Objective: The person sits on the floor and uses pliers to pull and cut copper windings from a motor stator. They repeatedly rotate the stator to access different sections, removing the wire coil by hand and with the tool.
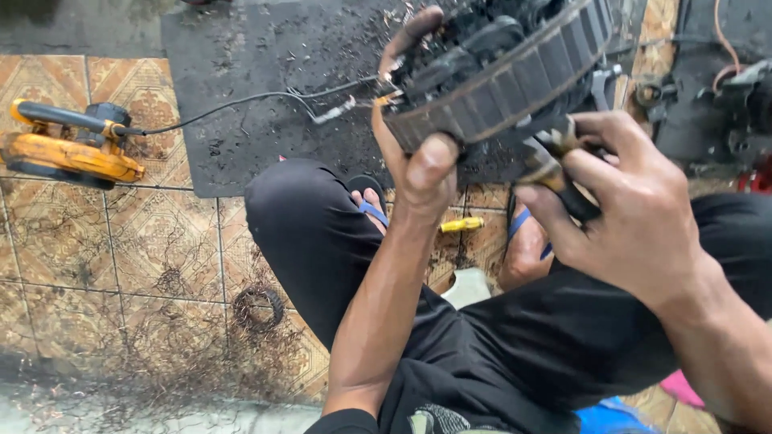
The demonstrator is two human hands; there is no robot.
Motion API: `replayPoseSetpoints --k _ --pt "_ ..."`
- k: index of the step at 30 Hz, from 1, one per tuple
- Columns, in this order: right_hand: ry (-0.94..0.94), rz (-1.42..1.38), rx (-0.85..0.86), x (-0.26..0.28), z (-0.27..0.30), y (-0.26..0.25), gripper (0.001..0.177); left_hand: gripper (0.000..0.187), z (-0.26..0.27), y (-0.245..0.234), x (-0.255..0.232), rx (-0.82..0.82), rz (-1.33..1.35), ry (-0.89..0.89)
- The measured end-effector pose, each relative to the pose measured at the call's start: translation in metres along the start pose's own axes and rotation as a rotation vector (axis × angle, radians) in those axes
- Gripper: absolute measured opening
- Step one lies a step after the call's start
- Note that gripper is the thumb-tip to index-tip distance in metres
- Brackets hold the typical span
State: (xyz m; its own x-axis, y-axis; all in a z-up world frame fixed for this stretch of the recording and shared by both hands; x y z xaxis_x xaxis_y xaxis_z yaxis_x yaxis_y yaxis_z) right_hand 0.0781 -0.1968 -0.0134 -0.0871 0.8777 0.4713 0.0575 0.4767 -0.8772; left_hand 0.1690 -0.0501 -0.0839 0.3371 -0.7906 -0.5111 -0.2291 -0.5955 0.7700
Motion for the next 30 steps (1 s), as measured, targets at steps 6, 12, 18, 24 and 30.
replayPoseSetpoints --k 6,12,18,24,30 --pt "-0.126 0.218 -0.020 0.014 -0.003 0.001 0.038 0.088 -0.001 0.001 0.003 0.079 -0.036 -0.011" --pt "-0.086 0.416 0.144 0.012 -0.007 0.011 0.040 0.084 0.004 -0.001 0.006 0.070 -0.102 -0.002" --pt "-0.071 0.443 0.162 0.010 0.000 0.025 0.043 0.076 0.014 -0.013 0.021 -0.081 -0.025 -0.022" --pt "-0.040 0.340 0.091 0.005 0.002 0.037 0.041 0.043 0.013 -0.020 0.022 -0.174 0.031 0.017" --pt "0.250 -0.354 0.441 -0.001 -0.008 0.033 0.039 0.066 0.003 -0.017 0.011 -0.091 0.009 0.109"
Point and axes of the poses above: each hand's wrist, its own z-axis away from the middle knuckle, its own y-axis out of the palm, x = y × z, the point moved 6 cm from there along -z, towards the middle knuckle, and after that the axes turned 11 degrees about y, right-handed, at the moved point
